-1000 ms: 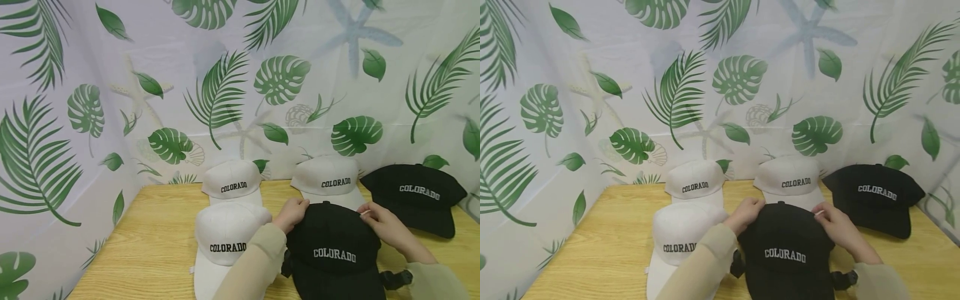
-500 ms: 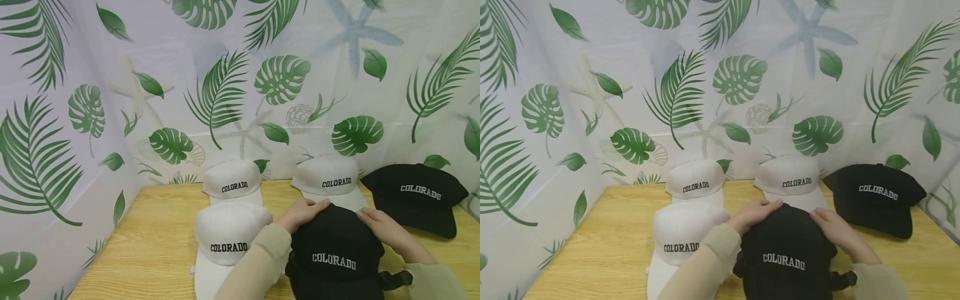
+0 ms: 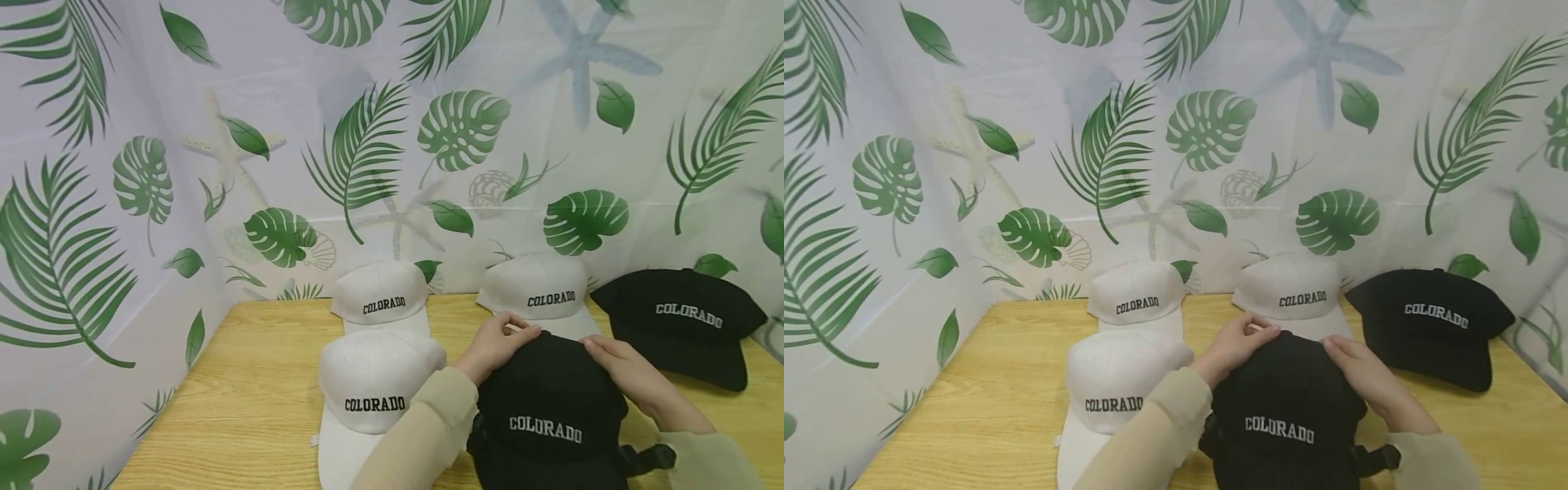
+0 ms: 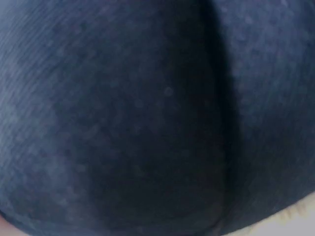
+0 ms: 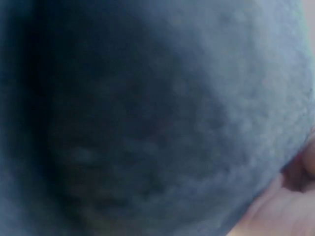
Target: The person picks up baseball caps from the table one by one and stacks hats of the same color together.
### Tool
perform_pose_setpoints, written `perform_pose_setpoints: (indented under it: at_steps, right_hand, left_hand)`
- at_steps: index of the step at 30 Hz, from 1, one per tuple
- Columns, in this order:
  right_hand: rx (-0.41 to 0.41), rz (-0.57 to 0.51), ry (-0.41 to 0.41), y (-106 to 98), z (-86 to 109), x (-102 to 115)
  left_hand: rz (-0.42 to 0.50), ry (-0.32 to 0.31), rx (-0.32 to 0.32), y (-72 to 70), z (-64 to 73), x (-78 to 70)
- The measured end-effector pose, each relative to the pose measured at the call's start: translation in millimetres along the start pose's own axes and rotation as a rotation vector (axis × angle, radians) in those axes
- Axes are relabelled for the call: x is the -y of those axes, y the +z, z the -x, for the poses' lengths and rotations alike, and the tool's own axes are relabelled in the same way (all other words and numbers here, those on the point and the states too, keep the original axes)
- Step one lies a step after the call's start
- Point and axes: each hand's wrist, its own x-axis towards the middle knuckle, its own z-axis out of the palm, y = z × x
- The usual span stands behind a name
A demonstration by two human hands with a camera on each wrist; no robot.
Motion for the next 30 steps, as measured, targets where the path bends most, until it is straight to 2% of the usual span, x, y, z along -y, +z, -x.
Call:
perform_pose_setpoints:
  at_steps: [5,9,13,16,20,22,25,30]
  right_hand:
    - [-0.028,0.000,-0.043,1,-0.3,-2]
    - [-0.046,-0.001,-0.069,3,0.1,-1]
    - [-0.065,0.011,-0.082,5,0.7,1]
    - [-0.064,0.046,-0.047,6,1.1,1]
    - [-0.009,0.088,0.012,6,1.0,3]
    - [0.007,0.091,0.015,6,0.9,5]
    - [-0.001,0.031,0.012,7,0.3,7]
    - [-0.014,-0.022,0.062,11,-0.7,9]
  left_hand:
    - [-0.009,0.062,0.057,-0.1,-0.7,-4.1]
    - [-0.035,0.042,0.078,-0.5,0.3,-9.3]
    - [-0.128,0.050,0.102,0.4,-0.1,-12.4]
    - [-0.202,0.064,0.117,2.0,0.0,-14.5]
    - [-0.270,0.096,0.133,4.4,1.9,-15.7]
    - [-0.275,0.115,0.150,5.5,2.7,-15.8]
    - [-0.241,0.132,0.165,6.5,3.4,-15.9]
    - [-0.189,0.090,0.142,8.2,5.3,-17.7]
